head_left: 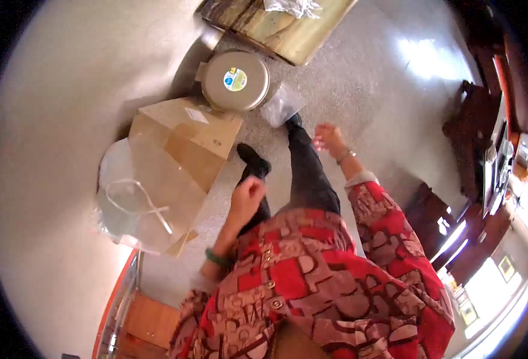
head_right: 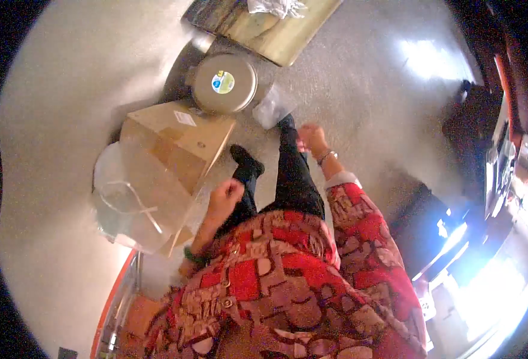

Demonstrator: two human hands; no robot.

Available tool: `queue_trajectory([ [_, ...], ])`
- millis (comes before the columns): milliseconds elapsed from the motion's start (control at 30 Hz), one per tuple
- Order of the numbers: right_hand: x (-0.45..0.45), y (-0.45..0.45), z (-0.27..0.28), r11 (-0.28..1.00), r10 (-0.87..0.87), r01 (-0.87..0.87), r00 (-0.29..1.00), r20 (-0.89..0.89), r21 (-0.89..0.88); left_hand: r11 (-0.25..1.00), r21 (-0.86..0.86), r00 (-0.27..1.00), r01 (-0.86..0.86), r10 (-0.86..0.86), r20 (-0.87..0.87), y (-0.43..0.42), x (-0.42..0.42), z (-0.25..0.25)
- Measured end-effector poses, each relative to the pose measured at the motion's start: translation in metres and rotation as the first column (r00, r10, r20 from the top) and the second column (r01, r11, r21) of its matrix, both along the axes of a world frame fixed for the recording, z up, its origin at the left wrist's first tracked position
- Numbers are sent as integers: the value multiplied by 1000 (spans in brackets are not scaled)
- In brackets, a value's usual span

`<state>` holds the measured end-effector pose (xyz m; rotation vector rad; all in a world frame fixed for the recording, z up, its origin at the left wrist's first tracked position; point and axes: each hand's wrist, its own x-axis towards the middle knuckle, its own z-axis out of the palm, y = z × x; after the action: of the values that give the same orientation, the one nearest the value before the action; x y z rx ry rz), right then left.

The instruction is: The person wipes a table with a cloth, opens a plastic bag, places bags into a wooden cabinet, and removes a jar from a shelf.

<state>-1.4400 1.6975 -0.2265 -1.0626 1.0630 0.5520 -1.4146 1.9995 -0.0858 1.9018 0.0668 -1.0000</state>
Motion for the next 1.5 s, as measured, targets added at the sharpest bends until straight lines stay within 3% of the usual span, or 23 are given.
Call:
queue_trajectory([
  [33, -5, 3, -26, 983, 85, -110, 983, -163, -150, 996, 84, 1000, 24, -23, -12, 7, -18, -15],
  [67, -9, 3, -42, 982, 100, -126, 978, -181, -138, 989, 147, 1000, 24, -22, -17, 13, -37, -30],
  [100, -11, 1, -57, 866, 337, -406, 905, -261, -293, 980, 193, 999, -44, 43, 13, 18, -56, -46],
  [133, -9, -3, -75, 646, 527, -643, 765, -370, -410, 968, 245, 997, -45, 30, 67, 19, -67, -55],
  [200, -4, -13, -116, 580, 603, -700, 712, -359, -415, 951, 298, 964, -78, -4, 265, 21, -92, -86],
  [333, 25, -34, -192, 460, 720, -763, 620, -312, -453, 891, 450, 975, 63, -151, 163, 13, -112, -127],
  [400, 41, -44, -232, 302, 769, -785, 536, -348, -542, 842, 530, 974, 101, -191, 118, 9, -115, -139],
  [533, 61, -57, -305, 369, 755, -792, 561, -340, -487, 748, 633, 960, 199, -278, 26, -4, -100, -141],
  [633, 78, -55, -336, 354, 729, -815, 548, -411, -459, 748, 653, 967, 121, -239, 94, -3, -98, -154],
  [700, 82, -48, -349, 594, 568, -659, 749, -341, -460, 725, 681, 969, 103, -227, 95, 0, -93, -160],
  [733, 82, -46, -366, 598, 583, -665, 744, -327, -447, 716, 692, 969, 95, -225, 100, 1, -92, -163],
  [833, 74, -46, -406, 897, 379, -424, 884, -273, -128, 727, 686, 963, 20, -197, 182, 4, -87, -169],
  [867, 61, -38, -423, 882, 432, -464, 864, -259, -78, 725, 689, 961, 16, -201, 189, 3, -87, -168],
  [1000, 53, -2, -344, 541, 759, -770, 620, -198, -339, 731, 681, 972, 42, -187, 141, -1, -92, -159],
  [1133, 52, 13, -187, 438, 855, -735, 518, -12, -518, 801, 595, 959, 69, -218, 182, -4, -105, -148],
  [1167, 54, 12, -147, 451, 851, -746, 525, -15, -489, 824, 562, 953, 79, -228, 200, -5, -109, -145],
  [1233, 52, 5, -72, 449, 852, -764, 522, -35, -463, 946, 320, 975, -46, -26, 219, -17, -103, -124],
  [1267, 51, 1, -38, 536, 813, -747, 582, 4, -393, 972, 134, 974, -191, 171, 148, -24, -96, -116],
  [1300, 47, -2, 0, 617, 767, -721, 640, 36, -315, 972, 103, 958, -213, 187, 216, -33, -93, -110],
  [1333, 49, -6, 40, 604, 776, -727, 630, 32, -326, 969, 70, 934, -235, 205, 294, -40, -86, -108],
  [1433, 41, -17, 135, 800, 596, -584, 749, 289, -137, 840, -23, 840, -543, 541, -47, -53, -50, -100],
  [1467, 39, -21, 161, 793, 606, -590, 738, 296, -153, 789, 3, 772, -615, 603, -199, -54, -39, -104],
  [1500, 41, -24, 189, 789, 602, -606, 728, 328, -103, 700, -62, 677, -711, 658, -330, -59, -17, -77],
])
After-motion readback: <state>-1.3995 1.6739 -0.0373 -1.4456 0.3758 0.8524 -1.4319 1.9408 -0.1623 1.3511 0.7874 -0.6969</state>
